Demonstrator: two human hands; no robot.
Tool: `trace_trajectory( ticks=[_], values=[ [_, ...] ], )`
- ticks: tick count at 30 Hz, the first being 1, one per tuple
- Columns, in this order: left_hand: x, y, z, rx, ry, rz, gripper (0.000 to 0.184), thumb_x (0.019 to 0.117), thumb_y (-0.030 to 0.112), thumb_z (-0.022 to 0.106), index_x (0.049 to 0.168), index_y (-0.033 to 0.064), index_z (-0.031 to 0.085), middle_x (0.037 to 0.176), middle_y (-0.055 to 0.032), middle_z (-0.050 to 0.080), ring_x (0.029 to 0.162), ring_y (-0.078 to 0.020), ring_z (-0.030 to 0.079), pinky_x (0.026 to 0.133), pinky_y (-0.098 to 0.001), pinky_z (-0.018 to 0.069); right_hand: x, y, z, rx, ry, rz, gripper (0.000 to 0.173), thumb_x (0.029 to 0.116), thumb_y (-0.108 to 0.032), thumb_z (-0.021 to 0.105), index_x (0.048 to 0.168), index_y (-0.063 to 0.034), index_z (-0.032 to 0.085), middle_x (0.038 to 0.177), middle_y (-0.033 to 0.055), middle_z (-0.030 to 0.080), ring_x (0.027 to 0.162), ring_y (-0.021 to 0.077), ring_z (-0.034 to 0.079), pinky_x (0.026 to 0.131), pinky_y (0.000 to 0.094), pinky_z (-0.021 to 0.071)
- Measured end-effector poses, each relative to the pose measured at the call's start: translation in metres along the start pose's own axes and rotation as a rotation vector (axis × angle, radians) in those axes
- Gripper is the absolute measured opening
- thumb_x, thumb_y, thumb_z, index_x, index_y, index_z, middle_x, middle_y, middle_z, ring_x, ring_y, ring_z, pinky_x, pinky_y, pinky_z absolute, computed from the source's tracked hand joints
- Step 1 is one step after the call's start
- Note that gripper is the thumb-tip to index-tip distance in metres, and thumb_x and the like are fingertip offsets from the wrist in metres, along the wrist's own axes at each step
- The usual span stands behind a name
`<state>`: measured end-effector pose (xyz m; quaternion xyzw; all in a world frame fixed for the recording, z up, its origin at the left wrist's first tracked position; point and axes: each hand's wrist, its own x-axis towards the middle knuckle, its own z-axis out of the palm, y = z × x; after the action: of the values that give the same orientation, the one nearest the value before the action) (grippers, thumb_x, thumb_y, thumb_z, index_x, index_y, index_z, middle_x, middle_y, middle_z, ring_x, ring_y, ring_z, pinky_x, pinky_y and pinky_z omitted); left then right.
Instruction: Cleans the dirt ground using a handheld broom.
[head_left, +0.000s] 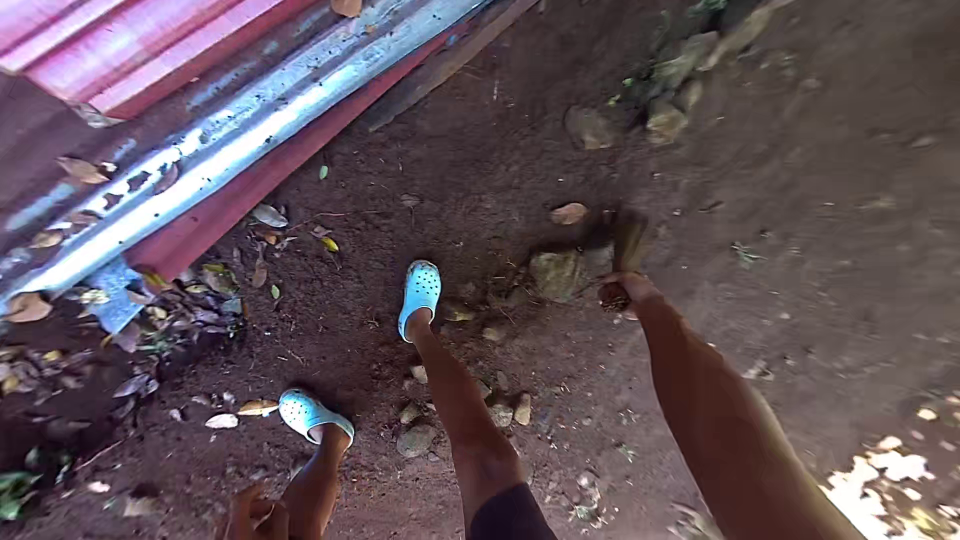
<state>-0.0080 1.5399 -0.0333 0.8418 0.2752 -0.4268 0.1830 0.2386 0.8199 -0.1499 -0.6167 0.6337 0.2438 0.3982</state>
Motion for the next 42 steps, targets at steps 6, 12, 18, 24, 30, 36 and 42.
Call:
trace_trajectory(
  ticks=[6,12,18,24,30,36,42],
  values=[
    [-0.001,0.066,-0.015,0.028,0.031,0.021,0.049,0.086,0.021,0.071,0.132,0.0062,0.06,0.096,-0.0106,0.073,0.088,-0.0306,0.071,0.077,-0.0574,0.058,-0.079,-0.017,0.028,-0.389,-0.655,0.059,0.09,0.0812,-0.005,0.068,0.156,-0.0317,0.026,0.084,0.011,0.062,0.054,0.0204,0.059,0.048,0.0387,0.0545],
    [-0.018,0.047,-0.03,-0.133,0.075,-0.07,0.048,0.0889,0.022,0.071,0.13,0.0007,0.059,0.096,-0.013,0.073,0.085,-0.0292,0.071,0.076,-0.0546,0.0584,-0.189,-0.099,0.071,-0.727,-0.724,-0.053,0.106,0.0784,-0.007,0.077,0.16,-0.0396,0.018,0.086,0.0141,0.063,0.05,0.024,0.06,0.046,0.0416,0.056],
    [0.008,0.028,-0.011,-0.146,0.186,0.038,0.045,0.0873,0.032,0.069,0.121,0.0016,0.067,0.095,-0.0112,0.073,0.089,-0.0287,0.071,0.08,-0.0518,0.0586,-0.082,-0.158,0.302,-0.512,-0.151,-0.292,0.083,0.0813,-0.006,0.07,0.153,-0.0135,0.029,0.106,0.0187,0.065,0.073,0.0269,0.067,0.065,0.0455,0.0593],
    [0.017,-0.034,-0.024,-0.304,0.213,-0.057,0.039,0.0876,0.026,0.073,0.113,-0.0025,0.066,0.094,-0.0106,0.072,0.088,-0.0188,0.071,0.08,-0.0384,0.0601,-0.131,-0.019,0.665,-0.733,-0.579,-0.409,0.091,0.0628,-0.005,0.08,0.145,-0.0047,0.042,0.117,0.0196,0.064,0.096,0.0322,0.067,0.076,0.0541,0.0585],
    [0.013,-0.049,-0.014,-0.423,0.196,-0.045,0.041,0.0866,0.028,0.073,0.114,-0.0017,0.066,0.093,-0.0093,0.072,0.087,-0.0179,0.07,0.08,-0.0373,0.0591,-0.222,0.024,0.617,-1.028,-0.852,-0.288,0.116,0.0694,-0.001,0.073,0.161,-0.0369,0.013,0.098,0.0191,0.065,0.056,0.0279,0.061,0.049,0.0467,0.0556],
    [0.01,-0.052,-0.004,-0.479,0.212,-0.026,0.042,0.0833,0.031,0.072,0.113,0.0013,0.069,0.09,-0.0053,0.072,0.086,-0.0185,0.069,0.078,-0.0382,0.0589,-0.245,-0.019,0.479,-0.934,-0.457,-0.32,0.098,0.0797,-0.004,0.073,0.159,-0.0327,0.022,0.103,0.0196,0.064,0.062,0.0276,0.063,0.055,0.046,0.0574],
    [0.014,-0.075,-0.004,-0.505,0.236,-0.057,0.039,0.0841,0.031,0.073,0.11,0.0016,0.069,0.088,-0.0047,0.071,0.085,-0.0147,0.068,0.078,-0.0331,0.0581,-0.219,0.072,0.698,-0.612,-0.537,-0.311,0.088,0.0666,0.004,0.075,0.145,-0.0079,0.037,0.105,0.0186,0.064,0.076,0.028,0.066,0.062,0.0455,0.0593]
  ],
)
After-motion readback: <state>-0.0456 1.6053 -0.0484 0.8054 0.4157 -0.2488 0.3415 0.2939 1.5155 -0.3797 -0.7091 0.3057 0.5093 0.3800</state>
